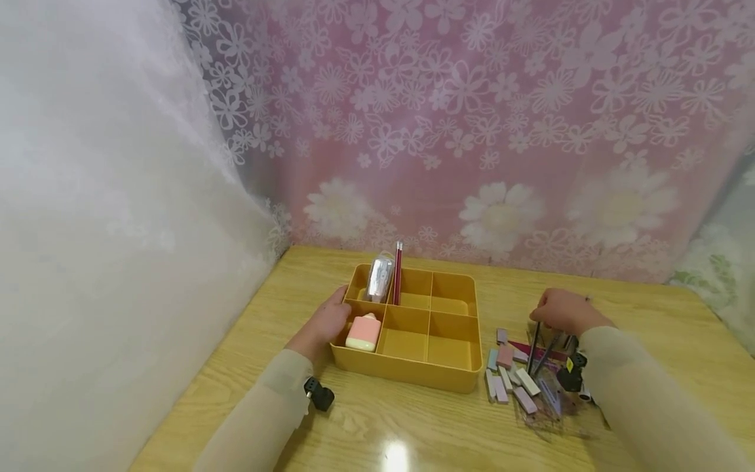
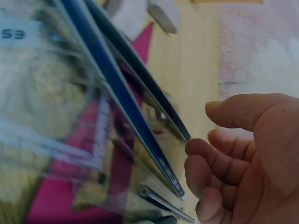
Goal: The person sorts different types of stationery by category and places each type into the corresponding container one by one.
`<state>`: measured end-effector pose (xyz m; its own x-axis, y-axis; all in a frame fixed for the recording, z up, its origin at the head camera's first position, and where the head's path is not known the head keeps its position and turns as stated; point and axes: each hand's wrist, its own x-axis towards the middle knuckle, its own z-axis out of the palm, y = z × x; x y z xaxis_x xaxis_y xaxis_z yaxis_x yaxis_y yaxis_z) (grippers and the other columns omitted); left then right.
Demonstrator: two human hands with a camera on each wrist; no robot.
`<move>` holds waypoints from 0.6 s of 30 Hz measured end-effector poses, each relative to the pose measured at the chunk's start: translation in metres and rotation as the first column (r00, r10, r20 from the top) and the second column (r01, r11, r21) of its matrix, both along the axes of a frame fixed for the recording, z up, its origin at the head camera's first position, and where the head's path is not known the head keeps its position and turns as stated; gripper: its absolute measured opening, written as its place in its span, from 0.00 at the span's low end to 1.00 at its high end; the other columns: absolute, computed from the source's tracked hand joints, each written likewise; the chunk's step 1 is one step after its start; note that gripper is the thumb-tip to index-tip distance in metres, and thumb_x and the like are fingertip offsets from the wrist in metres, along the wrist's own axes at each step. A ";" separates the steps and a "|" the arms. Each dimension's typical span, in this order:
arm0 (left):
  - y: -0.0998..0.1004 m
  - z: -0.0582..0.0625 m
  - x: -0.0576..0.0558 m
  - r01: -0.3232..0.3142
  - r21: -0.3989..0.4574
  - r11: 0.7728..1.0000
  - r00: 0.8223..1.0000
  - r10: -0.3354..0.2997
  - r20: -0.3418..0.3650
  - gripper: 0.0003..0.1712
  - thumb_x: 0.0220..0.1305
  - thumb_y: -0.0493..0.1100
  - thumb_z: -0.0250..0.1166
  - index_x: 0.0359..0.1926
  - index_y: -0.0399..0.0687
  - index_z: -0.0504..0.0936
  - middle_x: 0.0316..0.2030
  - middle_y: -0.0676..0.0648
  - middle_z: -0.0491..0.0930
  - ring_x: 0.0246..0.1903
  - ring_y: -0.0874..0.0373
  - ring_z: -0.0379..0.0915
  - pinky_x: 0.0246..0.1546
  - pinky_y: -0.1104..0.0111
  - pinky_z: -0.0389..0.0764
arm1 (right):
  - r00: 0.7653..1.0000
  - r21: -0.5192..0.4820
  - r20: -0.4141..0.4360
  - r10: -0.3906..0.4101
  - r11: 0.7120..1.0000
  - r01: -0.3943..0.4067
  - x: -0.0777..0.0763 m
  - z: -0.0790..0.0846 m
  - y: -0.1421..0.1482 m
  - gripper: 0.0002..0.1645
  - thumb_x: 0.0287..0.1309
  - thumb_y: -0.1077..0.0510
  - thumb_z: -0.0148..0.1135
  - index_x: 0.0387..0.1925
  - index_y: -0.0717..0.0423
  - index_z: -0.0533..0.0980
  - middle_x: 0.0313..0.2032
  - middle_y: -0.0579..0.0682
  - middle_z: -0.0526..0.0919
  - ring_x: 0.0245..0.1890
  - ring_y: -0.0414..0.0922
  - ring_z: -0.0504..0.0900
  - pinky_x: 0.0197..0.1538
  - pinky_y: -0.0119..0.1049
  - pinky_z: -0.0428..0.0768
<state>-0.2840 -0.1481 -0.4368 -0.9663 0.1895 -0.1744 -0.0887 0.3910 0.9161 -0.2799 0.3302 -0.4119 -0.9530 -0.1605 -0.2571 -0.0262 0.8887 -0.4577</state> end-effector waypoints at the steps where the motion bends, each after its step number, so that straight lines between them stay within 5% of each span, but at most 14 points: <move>1: 0.000 0.000 0.000 0.002 -0.001 1.000 1.000 -0.002 -0.004 0.33 0.75 0.41 0.42 0.79 0.52 0.55 0.72 0.42 0.63 0.72 0.43 0.56 0.72 0.43 0.50 | 1.000 0.015 -0.009 0.004 1.000 -0.004 0.000 -0.002 -0.001 0.21 0.63 0.54 0.59 0.16 0.47 0.64 0.14 0.42 0.61 0.14 0.40 0.57 0.22 0.39 0.65; 9: -0.003 -0.003 -0.001 0.001 0.004 1.000 1.000 -0.001 0.014 0.34 0.75 0.42 0.43 0.80 0.53 0.55 0.73 0.43 0.63 0.73 0.44 0.54 0.72 0.43 0.49 | 1.000 0.068 -0.002 0.012 0.998 -0.012 -0.001 -0.008 -0.015 0.15 0.55 0.54 0.65 0.24 0.54 0.68 0.20 0.47 0.67 0.19 0.44 0.65 0.26 0.41 0.67; 18: -0.002 0.002 -0.003 -0.003 -0.013 1.000 1.000 0.003 0.020 0.33 0.75 0.43 0.43 0.80 0.55 0.55 0.73 0.45 0.62 0.72 0.44 0.55 0.72 0.42 0.49 | 1.000 0.056 -0.017 0.011 0.998 -0.010 -0.004 -0.013 -0.019 0.19 0.51 0.59 0.64 0.13 0.47 0.66 0.13 0.42 0.63 0.14 0.42 0.64 0.24 0.40 0.67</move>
<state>-0.2867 -0.1502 -0.4343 -0.9631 0.1844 -0.1959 -0.1080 0.4021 0.9092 -0.2843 0.3113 -0.4250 -0.9558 -0.1561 -0.2493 -0.0429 0.9124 -0.4070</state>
